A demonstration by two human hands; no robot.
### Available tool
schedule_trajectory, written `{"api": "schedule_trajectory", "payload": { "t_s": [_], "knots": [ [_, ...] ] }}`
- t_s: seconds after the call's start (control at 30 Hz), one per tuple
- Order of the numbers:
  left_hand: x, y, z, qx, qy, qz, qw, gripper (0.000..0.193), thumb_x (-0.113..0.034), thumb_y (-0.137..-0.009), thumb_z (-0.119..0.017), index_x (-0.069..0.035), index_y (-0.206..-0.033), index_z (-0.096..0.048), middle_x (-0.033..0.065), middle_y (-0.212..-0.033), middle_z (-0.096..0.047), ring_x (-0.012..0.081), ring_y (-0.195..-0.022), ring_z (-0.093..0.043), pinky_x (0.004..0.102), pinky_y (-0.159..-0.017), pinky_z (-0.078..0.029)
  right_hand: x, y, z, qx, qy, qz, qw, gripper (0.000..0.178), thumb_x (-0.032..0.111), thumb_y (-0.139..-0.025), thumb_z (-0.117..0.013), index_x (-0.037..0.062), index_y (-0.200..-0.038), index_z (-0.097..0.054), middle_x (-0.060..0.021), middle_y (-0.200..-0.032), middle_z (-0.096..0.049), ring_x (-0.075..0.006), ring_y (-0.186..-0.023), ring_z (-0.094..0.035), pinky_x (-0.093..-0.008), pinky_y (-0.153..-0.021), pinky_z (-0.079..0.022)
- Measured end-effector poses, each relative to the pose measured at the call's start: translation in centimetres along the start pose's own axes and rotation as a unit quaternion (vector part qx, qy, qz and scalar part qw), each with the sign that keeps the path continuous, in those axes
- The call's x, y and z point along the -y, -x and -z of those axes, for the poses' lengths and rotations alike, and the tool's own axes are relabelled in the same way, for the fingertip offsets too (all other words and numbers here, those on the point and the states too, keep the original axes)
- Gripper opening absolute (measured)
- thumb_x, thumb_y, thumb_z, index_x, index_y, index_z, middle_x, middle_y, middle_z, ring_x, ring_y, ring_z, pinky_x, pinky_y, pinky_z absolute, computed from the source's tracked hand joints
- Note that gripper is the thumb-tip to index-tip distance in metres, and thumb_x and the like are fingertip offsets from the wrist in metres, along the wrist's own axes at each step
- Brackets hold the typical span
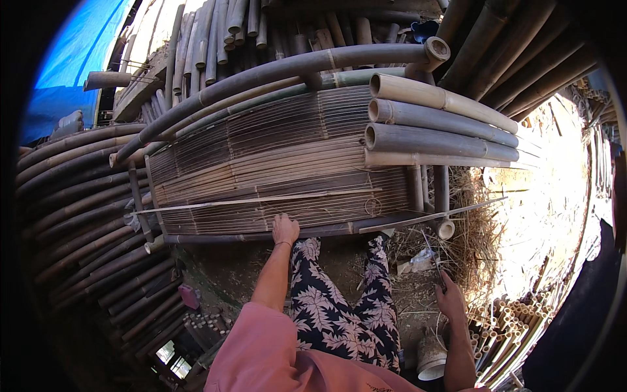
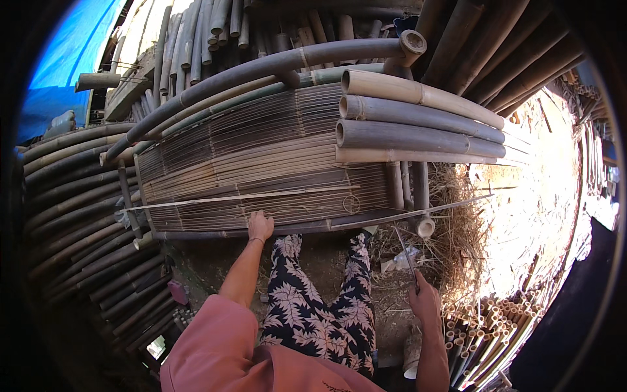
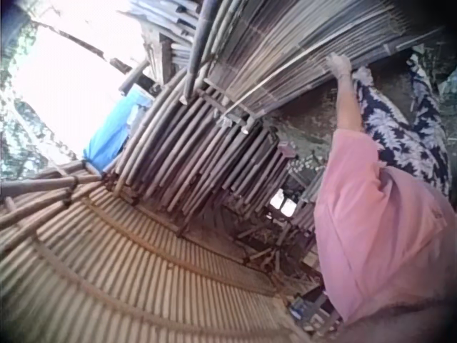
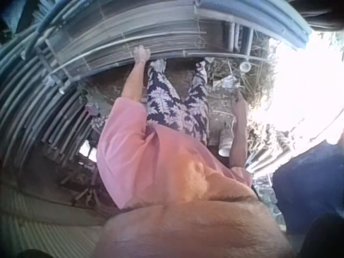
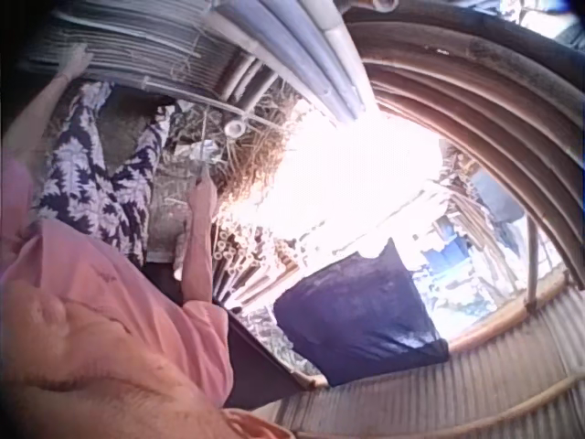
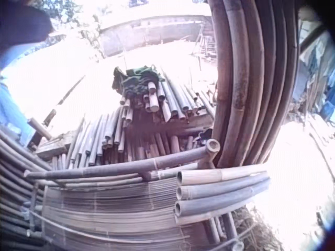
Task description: The person uses a knife to split and trim thin bamboo strips, then inserts them into a large bamboo frame. They arrange the strips by hand and secure them using a red string tied around the frame's crossbars.
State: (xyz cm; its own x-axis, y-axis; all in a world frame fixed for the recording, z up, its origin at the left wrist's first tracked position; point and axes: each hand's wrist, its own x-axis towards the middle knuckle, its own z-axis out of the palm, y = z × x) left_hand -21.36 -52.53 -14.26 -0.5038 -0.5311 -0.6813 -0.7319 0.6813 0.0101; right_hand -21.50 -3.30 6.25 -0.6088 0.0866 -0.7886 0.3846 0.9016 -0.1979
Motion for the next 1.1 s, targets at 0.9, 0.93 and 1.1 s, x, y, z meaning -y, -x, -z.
{"api": "schedule_trajectory", "payload": {
  "t_s": [0.9,0.93,1.1],
  "knots": [
    [19.9,-16.2,13.0,0.000,-0.009,-0.410,0.912,0.023,-0.033,-0.093,-0.059,-0.011,-0.100,-0.060,0.0090,-0.082,-0.061,0.0298,-0.075,-0.063,0.0405,-0.068,-0.050,24.8,-0.5,-8.5,-0.024,-0.347,-0.031,0.937,0.043,0.008,-0.087,-0.064,-0.0036,-0.128,-0.053,-0.0058,-0.082,-0.066,-0.0095,-0.048,-0.053,-0.0256,-0.043,-0.047],
    [18.8,-14.0,14.3,-0.036,0.006,-0.451,0.892,0.024,-0.034,-0.094,-0.058,-0.011,-0.097,-0.061,0.0099,-0.080,-0.062,0.0328,-0.071,-0.064,0.0416,-0.059,-0.051,25.3,1.5,-10.8,-0.035,-0.443,-0.044,0.895,0.044,0.010,-0.089,-0.062,-0.0037,-0.129,-0.051,-0.0084,-0.091,-0.068,-0.0102,-0.049,-0.053,-0.0263,-0.044,-0.048],
    [15.1,-5.2,20.8,-0.010,-0.003,-0.450,0.893,0.029,-0.038,-0.094,-0.059,-0.009,-0.093,-0.064,0.0111,-0.083,-0.065,0.0345,-0.075,-0.066,0.0454,-0.062,-0.052,29.0,7.1,-15.9,-0.029,-0.729,-0.149,0.668,0.055,0.013,-0.089,-0.057,0.0034,-0.140,-0.040,-0.0142,-0.111,-0.065,-0.0110,-0.062,-0.053,-0.0300,-0.056,-0.051]
  ]
}}
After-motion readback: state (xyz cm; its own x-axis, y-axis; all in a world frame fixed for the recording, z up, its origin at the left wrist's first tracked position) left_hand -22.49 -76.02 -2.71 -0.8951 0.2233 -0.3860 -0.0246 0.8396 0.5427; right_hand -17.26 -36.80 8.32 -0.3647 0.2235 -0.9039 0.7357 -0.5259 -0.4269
